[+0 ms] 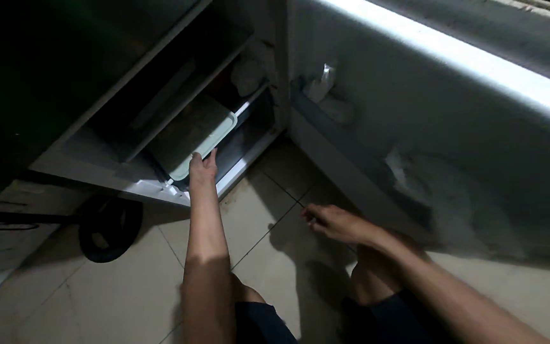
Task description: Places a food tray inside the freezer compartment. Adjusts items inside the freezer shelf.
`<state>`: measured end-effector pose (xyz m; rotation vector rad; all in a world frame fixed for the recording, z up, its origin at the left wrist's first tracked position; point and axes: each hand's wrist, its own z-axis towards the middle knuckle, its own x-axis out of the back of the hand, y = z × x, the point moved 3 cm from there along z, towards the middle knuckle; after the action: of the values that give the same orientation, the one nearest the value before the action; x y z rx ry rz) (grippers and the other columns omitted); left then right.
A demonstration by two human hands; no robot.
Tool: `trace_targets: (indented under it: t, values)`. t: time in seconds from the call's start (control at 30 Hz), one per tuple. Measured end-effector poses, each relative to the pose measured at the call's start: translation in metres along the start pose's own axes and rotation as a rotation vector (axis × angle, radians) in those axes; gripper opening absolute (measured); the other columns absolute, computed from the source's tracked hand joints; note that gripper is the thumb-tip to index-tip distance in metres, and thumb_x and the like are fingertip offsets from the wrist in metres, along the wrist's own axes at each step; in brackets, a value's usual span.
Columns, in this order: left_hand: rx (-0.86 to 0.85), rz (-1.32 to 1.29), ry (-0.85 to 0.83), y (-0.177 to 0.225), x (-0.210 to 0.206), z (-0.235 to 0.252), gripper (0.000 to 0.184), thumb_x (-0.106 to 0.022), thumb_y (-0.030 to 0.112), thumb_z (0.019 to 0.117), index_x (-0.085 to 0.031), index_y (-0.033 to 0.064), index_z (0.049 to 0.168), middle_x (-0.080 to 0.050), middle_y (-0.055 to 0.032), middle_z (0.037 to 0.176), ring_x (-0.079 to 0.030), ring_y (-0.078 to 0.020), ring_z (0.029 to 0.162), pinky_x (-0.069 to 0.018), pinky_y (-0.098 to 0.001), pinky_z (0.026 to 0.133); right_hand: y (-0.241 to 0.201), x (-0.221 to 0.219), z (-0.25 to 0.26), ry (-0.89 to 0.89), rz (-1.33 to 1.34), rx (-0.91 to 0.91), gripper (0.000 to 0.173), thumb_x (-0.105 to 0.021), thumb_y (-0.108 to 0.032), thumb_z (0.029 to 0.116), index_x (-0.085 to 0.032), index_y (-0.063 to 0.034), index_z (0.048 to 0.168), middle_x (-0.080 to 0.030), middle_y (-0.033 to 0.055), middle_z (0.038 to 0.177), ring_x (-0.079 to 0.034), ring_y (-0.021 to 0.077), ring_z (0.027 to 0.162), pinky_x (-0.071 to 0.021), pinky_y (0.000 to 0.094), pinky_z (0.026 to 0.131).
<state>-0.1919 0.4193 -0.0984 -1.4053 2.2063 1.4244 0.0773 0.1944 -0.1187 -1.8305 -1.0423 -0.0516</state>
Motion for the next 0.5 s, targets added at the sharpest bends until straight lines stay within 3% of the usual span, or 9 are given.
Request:
trace_targets:
  t: [0.1,0.37,0.5]
  values:
    - [0.026,0.04,-0.043,-0.001,0.007,-0.002,0.054,-0.038,0.026,0.113,-0.017,0.0079,0.159,-0.03,-0.0175,0.162,-0.042,-0.0317,0.146,-0.0464,-0.0416,0.113,0.003,-0.002,0.003,0.001,-0.018,-0.021,0.04,-0.056,-0.014,0.1056,-0.05,-0.0016,0.143,-0.063,0.0216,0.13,-0.065,0.0341,0.115,-0.0511,0.0495,0.101]
    - [0.111,0.044,-0.14,-0.011,0.02,-0.006,0.057,-0.038,0.036,0.1123,-0.021,0.0064,0.158,-0.044,-0.0176,0.155,-0.051,-0.0282,0.14,-0.048,-0.0372,0.112,0.002,-0.003,0.007,-0.007,-0.053,-0.067,0.04,-0.056,-0.016,0.1058,-0.05,-0.0023,0.143,-0.064,0.0206,0.126,-0.065,0.0336,0.114,-0.0514,0.0493,0.1]
    - [0.109,0.086,-0.161,-0.013,0.024,-0.009,0.06,-0.04,0.039,0.1113,-0.02,0.0081,0.16,-0.044,-0.0168,0.155,-0.051,-0.0272,0.14,-0.0472,-0.0361,0.113,0.002,-0.005,0.007,-0.014,-0.075,-0.087,0.04,-0.056,-0.016,0.1054,-0.05,-0.004,0.143,-0.064,0.02,0.127,-0.065,0.0332,0.114,-0.0516,0.0501,0.099]
